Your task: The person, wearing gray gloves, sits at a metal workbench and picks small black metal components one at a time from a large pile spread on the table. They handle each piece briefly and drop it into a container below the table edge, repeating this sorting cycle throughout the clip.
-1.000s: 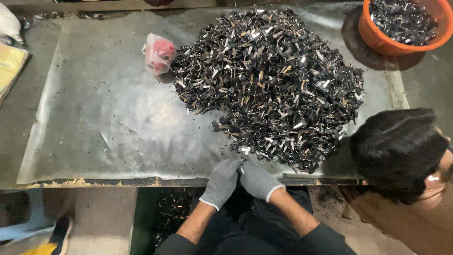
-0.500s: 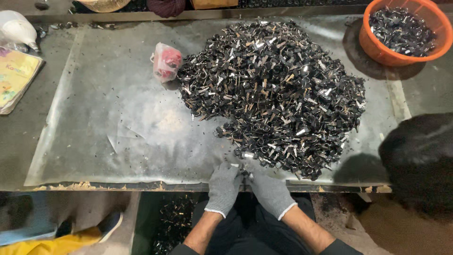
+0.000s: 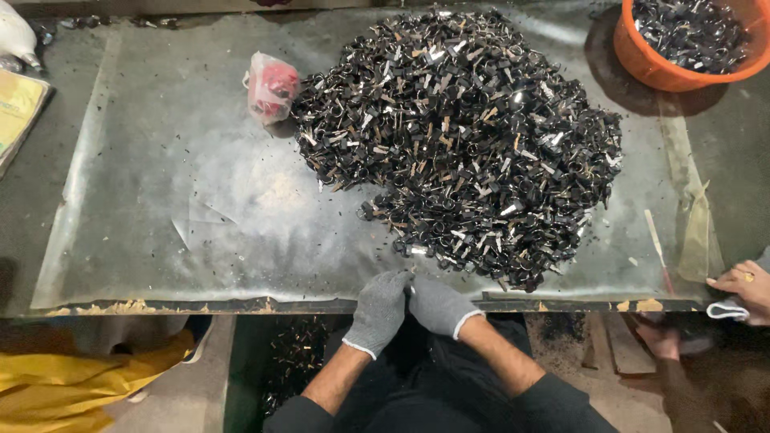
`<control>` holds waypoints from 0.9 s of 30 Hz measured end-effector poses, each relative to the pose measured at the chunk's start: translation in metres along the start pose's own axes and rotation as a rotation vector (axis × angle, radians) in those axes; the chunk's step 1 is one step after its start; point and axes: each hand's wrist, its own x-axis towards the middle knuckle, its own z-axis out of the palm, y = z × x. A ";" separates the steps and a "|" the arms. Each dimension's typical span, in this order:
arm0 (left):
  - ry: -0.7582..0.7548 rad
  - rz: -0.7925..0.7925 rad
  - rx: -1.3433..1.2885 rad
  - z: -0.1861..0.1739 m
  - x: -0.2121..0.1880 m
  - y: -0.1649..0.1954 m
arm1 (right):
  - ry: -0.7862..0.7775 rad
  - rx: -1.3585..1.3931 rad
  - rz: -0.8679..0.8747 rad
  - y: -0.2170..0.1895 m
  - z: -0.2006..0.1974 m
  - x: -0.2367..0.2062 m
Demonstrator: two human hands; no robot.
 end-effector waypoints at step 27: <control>0.078 -0.108 -0.023 -0.006 -0.001 0.005 | 0.253 -0.011 0.091 -0.006 -0.031 -0.026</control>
